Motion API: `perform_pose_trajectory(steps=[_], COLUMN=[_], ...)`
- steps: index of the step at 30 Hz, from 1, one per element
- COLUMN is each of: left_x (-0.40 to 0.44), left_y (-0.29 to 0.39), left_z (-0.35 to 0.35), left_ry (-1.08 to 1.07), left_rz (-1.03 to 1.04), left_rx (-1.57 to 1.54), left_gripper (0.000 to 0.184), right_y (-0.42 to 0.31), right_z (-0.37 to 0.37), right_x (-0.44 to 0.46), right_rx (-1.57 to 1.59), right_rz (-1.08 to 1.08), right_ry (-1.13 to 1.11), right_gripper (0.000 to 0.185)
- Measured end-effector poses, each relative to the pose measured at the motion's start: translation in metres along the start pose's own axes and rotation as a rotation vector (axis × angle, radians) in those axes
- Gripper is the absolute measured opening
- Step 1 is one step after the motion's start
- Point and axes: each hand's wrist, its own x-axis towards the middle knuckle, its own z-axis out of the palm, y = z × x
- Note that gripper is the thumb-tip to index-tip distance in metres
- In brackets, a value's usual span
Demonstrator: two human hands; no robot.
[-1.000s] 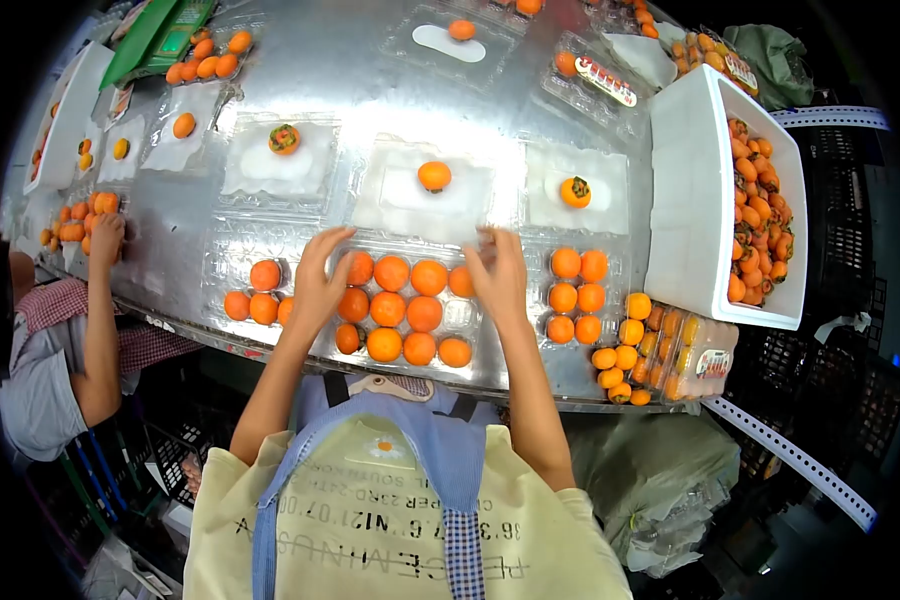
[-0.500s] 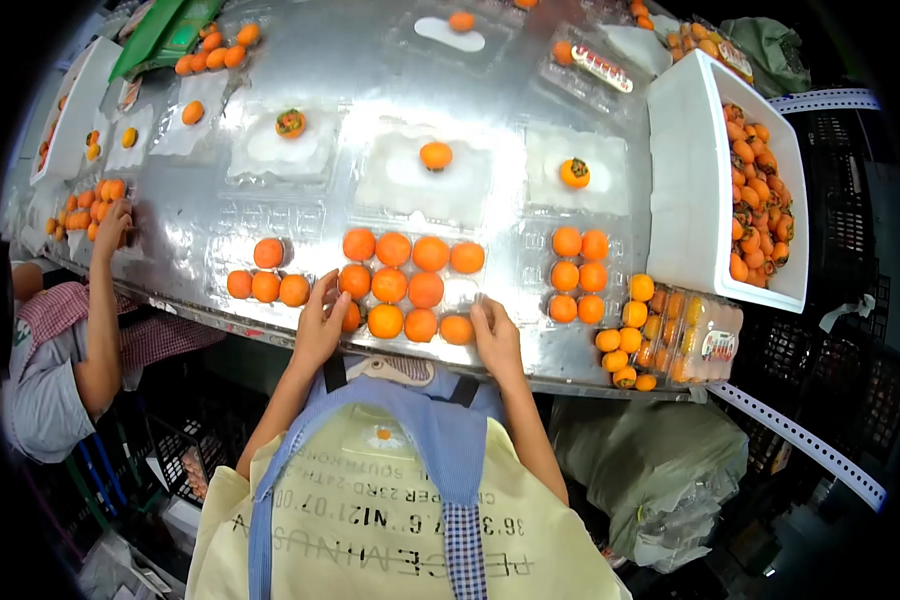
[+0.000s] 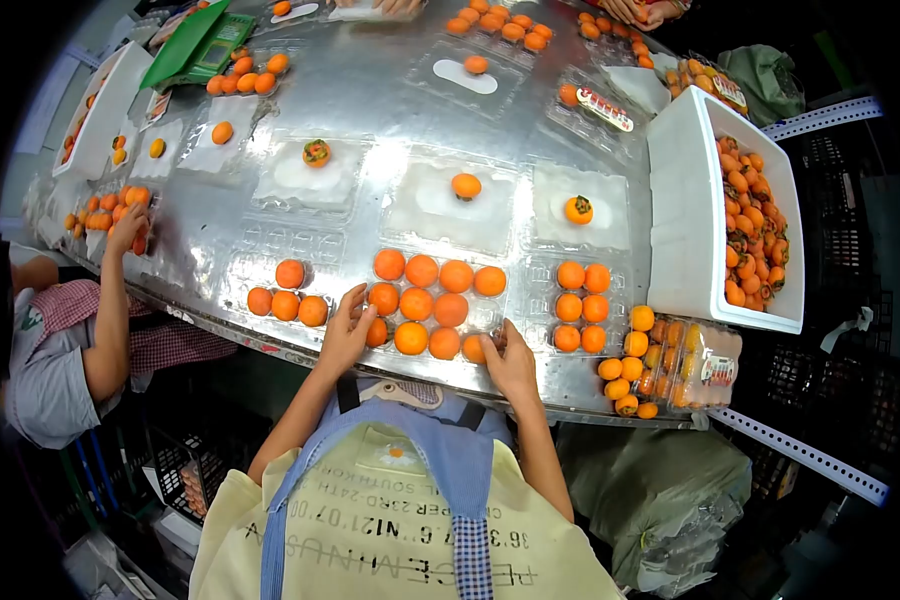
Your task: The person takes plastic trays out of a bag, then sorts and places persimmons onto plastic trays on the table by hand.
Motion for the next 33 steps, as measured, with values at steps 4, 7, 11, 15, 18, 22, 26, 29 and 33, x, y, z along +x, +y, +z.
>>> perform_pose_trajectory(steps=[4, 7, 11, 15, 18, 22, 26, 29, 33], left_x=[-0.006, -0.014, -0.018, -0.025, -0.032, -0.034, -0.03, -0.026, -0.025], left_y=[-0.003, -0.006, 0.008, 0.01, 0.018, 0.04, 0.044, 0.045, 0.048], left_z=[-0.002, -0.008, -0.014, -0.019, -0.022, -0.027, -0.027, -0.021, -0.018], left_ry=[-0.006, -0.027, -0.093, -0.144, -0.136, -0.096, -0.043, -0.014, -0.053], left_rz=[-0.044, -0.045, -0.05, -0.01, 0.025, 0.072, 0.132, 0.189, 0.21], left_rx=[-0.023, 0.009, 0.078, 0.184, 0.28, 0.253, 0.162, 0.117, 0.119], left_gripper=[0.05, 0.05, 0.049, 0.049, 0.048, 0.044, 0.039, 0.036, 0.034], right_y=[-0.006, -0.015, -0.042, -0.055, -0.049, -0.054, -0.055, -0.059, -0.068], right_z=[-0.013, -0.021, -0.028, -0.02, -0.013, -0.011, 0.0, 0.013, 0.022], right_x=[-0.002, 0.0, 0.006, 0.015, 0.024, 0.023, 0.023, 0.023, 0.024], right_rx=[-0.153, -0.215, -0.182, -0.175, -0.291, -0.191, -0.275, -0.436, -0.573], right_rz=[-0.094, -0.194, -0.298, -0.36, -0.393, -0.343, -0.419, -0.516, -0.519], right_ry=[0.054, 0.141, 0.202, 0.18, 0.202, 0.176, 0.147, 0.178, 0.169], right_gripper=[0.046, 0.039, 0.032, 0.031, 0.031, 0.033, 0.039, 0.044, 0.046])
